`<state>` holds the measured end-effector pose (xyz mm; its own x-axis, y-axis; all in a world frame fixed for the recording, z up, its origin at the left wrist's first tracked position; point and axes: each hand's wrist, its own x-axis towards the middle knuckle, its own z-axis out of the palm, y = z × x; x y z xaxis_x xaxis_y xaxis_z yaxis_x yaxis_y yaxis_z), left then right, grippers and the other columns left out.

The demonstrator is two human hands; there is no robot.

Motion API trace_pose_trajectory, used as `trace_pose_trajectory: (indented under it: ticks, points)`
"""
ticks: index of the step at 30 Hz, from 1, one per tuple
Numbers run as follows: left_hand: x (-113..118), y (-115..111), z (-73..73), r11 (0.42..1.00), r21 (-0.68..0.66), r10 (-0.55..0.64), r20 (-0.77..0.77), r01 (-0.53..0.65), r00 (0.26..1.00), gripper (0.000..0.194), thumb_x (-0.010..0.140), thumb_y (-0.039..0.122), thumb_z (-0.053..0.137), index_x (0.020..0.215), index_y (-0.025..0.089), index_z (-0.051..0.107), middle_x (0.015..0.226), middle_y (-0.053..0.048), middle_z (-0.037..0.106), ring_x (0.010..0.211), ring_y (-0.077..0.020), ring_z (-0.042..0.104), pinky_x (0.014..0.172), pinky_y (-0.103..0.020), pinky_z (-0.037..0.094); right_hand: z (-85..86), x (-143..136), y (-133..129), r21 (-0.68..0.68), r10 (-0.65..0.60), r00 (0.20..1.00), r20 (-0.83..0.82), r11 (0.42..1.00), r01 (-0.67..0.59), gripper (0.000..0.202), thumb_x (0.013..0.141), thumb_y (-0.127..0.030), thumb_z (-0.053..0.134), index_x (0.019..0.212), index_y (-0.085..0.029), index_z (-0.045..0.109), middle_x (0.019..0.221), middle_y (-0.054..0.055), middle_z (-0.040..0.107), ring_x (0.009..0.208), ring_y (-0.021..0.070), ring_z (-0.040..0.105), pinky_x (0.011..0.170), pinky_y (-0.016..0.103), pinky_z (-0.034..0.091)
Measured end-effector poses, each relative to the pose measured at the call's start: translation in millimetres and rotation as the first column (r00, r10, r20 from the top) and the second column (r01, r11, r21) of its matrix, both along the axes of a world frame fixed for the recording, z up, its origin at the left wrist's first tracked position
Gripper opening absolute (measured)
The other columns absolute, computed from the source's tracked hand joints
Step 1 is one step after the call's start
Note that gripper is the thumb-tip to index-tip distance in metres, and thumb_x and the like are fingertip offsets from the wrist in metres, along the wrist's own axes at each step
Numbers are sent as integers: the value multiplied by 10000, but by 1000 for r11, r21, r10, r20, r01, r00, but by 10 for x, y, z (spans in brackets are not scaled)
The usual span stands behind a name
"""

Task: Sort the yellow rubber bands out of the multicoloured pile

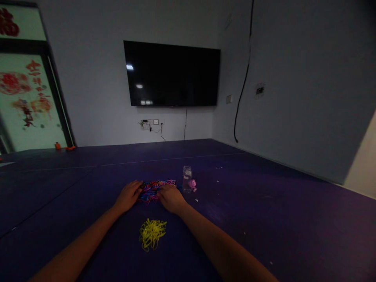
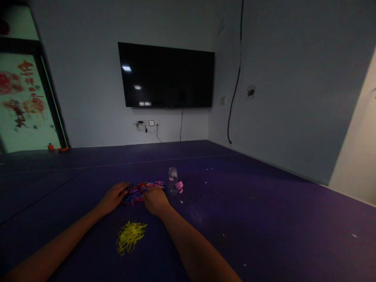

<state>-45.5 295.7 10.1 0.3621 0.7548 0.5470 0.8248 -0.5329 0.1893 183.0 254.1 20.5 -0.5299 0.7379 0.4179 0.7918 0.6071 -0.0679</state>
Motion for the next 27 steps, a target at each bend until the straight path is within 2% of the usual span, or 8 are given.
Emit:
trace_pose_trajectory:
  ticks: [5, 9, 14, 19, 27]
  points:
    - [-11, -22, 41, 997, -16, 81, 88, -80, 993, 394, 835, 342, 397, 1115, 173, 617, 1155, -93, 634, 1087, -238, 563, 951, -386, 433, 21, -4, -21, 6, -5, 1000, 3, 1000, 5, 276, 917, -260, 385, 906, -142, 634, 992, 95, 634, 980, 195, 553, 882, 312, 368]
    - [-26, -20, 61, 991, -19, 133, 107, -132, 985, 316, 806, 324, 440, 957, 184, 680, 1099, -98, 657, 1053, -254, 580, 937, -394, 436, 28, -4, -29, 9, 1, 1000, 4, 1000, -1, 280, 918, -260, 374, 901, -145, 629, 989, 88, 629, 973, 194, 553, 866, 308, 376]
    - [-19, -31, 81, 996, -7, 85, 109, -85, 990, 253, 762, 224, 451, 778, 209, 704, 1036, -76, 674, 984, -235, 604, 899, -379, 458, 24, -9, -29, 16, -10, 1000, 14, 1000, 10, 290, 922, -267, 363, 906, -147, 626, 1001, 86, 628, 970, 193, 553, 863, 305, 376]
    - [28, -77, 115, 999, -33, -9, 58, 11, 998, 265, 735, 167, 458, 777, 216, 715, 890, -53, 702, 915, -217, 618, 871, -357, 463, 43, -2, -36, 19, 4, 1000, 23, 1000, -4, 304, 927, -258, 354, 887, -151, 635, 984, 88, 633, 968, 185, 556, 853, 295, 378]
    - [37, -101, 129, 998, -62, 22, 10, -21, 1000, 268, 760, 140, 460, 831, 193, 713, 925, -56, 706, 929, -199, 614, 864, -327, 453, 40, 4, -25, -3, 9, 1000, 19, 1000, -9, 284, 919, -255, 371, 884, -150, 633, 976, 88, 632, 963, 192, 558, 842, 296, 380]
